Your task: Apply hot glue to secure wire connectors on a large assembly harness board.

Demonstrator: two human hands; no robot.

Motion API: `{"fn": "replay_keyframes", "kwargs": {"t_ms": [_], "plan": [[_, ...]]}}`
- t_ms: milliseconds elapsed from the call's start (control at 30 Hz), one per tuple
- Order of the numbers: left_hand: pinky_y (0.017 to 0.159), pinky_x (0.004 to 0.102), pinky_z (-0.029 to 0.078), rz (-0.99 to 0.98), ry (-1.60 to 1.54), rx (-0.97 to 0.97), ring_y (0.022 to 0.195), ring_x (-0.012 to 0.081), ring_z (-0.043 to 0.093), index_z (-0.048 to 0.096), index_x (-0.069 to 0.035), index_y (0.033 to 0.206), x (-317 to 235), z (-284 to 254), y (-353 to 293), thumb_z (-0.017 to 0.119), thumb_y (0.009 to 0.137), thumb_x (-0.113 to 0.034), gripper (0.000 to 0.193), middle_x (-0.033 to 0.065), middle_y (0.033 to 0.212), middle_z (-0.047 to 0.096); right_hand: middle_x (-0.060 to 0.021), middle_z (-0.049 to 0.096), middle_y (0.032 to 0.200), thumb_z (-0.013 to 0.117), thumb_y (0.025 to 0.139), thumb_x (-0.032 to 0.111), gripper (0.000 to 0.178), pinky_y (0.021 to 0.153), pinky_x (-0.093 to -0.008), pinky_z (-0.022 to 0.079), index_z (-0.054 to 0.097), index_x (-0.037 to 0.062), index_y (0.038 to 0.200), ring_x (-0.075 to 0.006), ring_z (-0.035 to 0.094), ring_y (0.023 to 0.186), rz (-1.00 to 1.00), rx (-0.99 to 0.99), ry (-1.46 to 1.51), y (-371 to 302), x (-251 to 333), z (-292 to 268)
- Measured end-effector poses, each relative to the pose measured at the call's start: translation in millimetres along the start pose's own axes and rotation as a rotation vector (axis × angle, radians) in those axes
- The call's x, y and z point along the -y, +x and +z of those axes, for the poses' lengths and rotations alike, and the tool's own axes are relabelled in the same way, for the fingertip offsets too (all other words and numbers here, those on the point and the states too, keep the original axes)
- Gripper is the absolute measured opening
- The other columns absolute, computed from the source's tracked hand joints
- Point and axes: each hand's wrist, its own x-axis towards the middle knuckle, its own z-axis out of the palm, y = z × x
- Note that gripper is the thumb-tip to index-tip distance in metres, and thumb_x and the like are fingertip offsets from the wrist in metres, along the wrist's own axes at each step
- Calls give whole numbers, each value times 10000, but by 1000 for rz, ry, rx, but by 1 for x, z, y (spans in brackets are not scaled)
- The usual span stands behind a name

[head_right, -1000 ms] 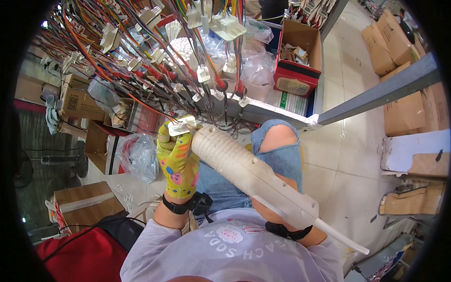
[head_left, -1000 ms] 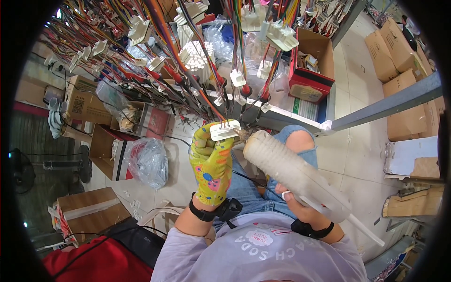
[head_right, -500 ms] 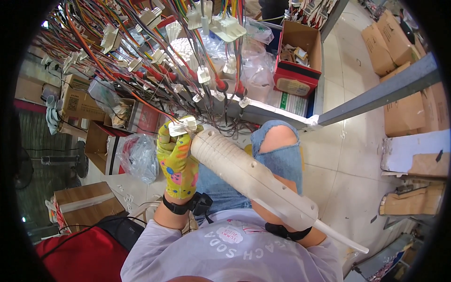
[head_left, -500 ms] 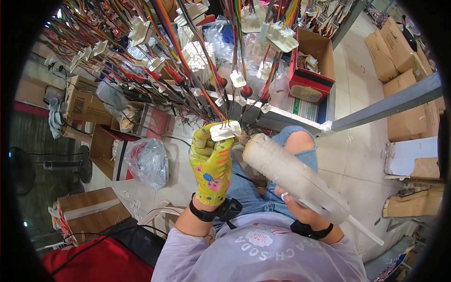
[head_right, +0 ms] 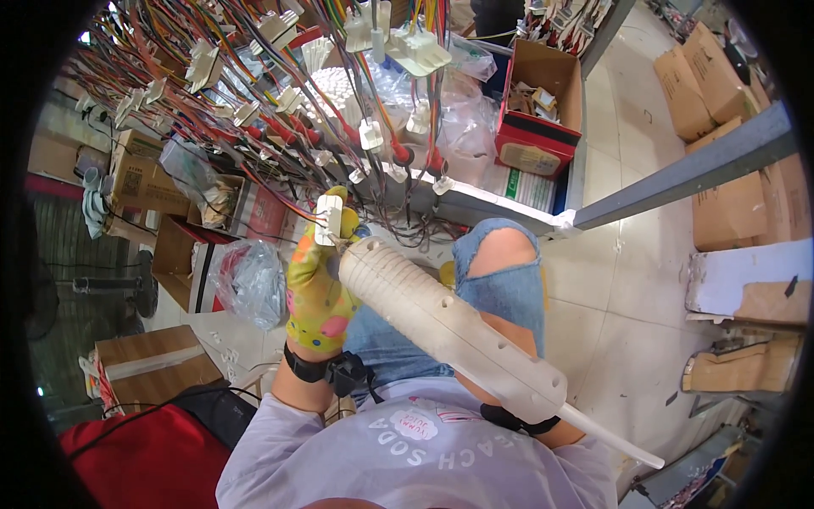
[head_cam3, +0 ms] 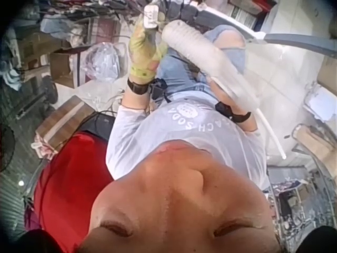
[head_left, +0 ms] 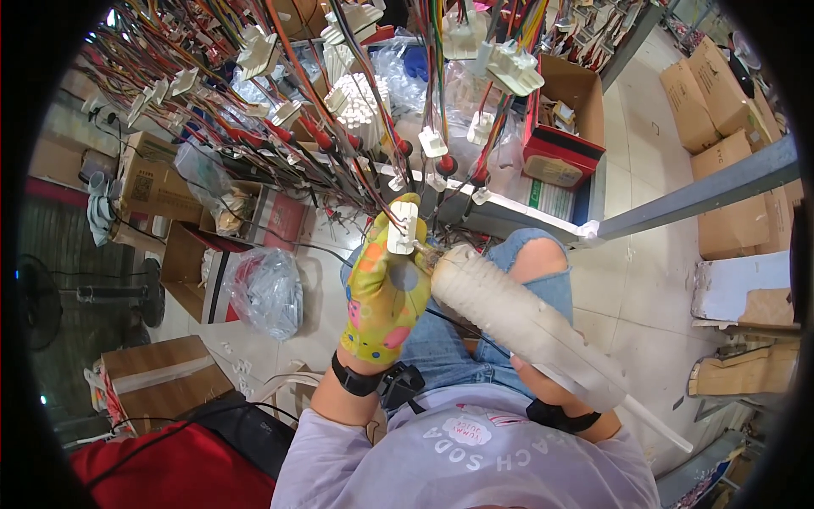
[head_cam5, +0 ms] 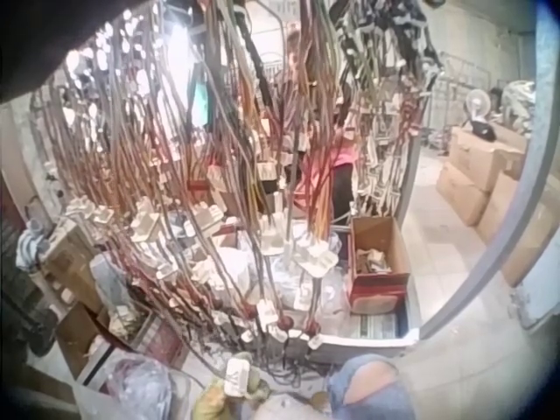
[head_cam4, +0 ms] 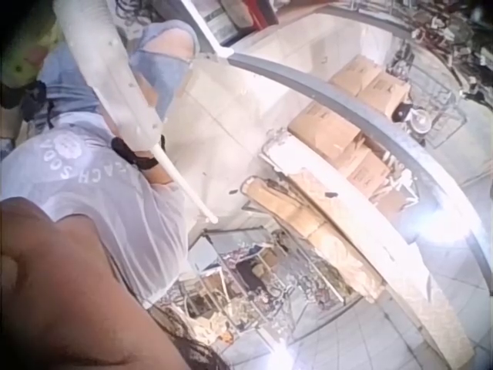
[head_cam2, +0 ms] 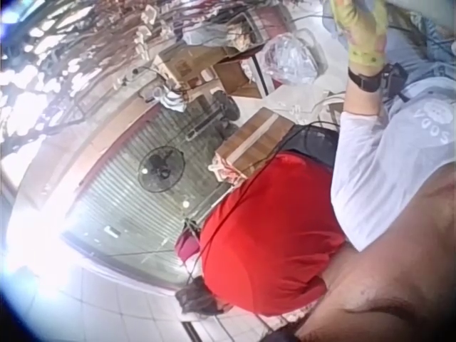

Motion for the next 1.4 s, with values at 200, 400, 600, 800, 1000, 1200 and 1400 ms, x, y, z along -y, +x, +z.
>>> {"fn": "replay_keyframes", "kwargs": {"t_ms": [200,400,600,800,1000,1200,1400], "plan": [[878,252,433,55,113,26,1055,119,538,466,-18,1305,1,-2,-3,579,890,-345,540,50,1242,547,-39,679,1006,657,781,161,316,753,-327,457,647,97,1090,-226,634,890,-11,85,-128,6,2,0],[852,254,437,5,112,-14,1065,113,517,488,-18,1285,0,-6,-5,590,865,-416,588,54,1272,526,-21,696,906,627,786,96,252,720,-311,480,664,93,1035,-195,652,833,22,98,-76,9,2,0],[835,272,451,33,120,-66,1008,135,535,501,-16,1262,0,-3,-7,631,837,-414,597,67,1234,543,-36,698,890,592,795,36,204,710,-292,514,656,59,987,-179,668,798,67,164,-109,9,2,0],[760,248,452,34,89,-80,893,112,552,503,-17,1258,0,3,-6,649,831,-390,586,58,1195,561,-48,688,861,569,802,16,176,727,-284,514,646,40,958,-172,665,799,129,94,46,5,-3,4],[700,238,435,-17,40,-89,785,77,520,492,-17,1268,-3,10,-8,637,846,-386,580,26,1100,584,-118,656,941,545,807,-24,173,776,-327,506,622,1,960,-203,637,877,220,110,274,-1,-14,7],[699,236,431,-61,8,-56,751,76,501,475,-2,1276,-3,11,-9,656,837,-381,608,14,1016,575,-120,653,944,538,815,-36,174,817,-330,489,619,-2,966,-212,623,899,228,104,368,-5,-23,10],[680,216,426,-59,-40,48,750,79,501,466,8,1284,-3,10,-8,650,849,-359,598,27,1083,579,-101,661,917,546,819,-23,184,813,-319,489,619,1,987,-208,626,895,258,67,374,-2,-13,6]]}}
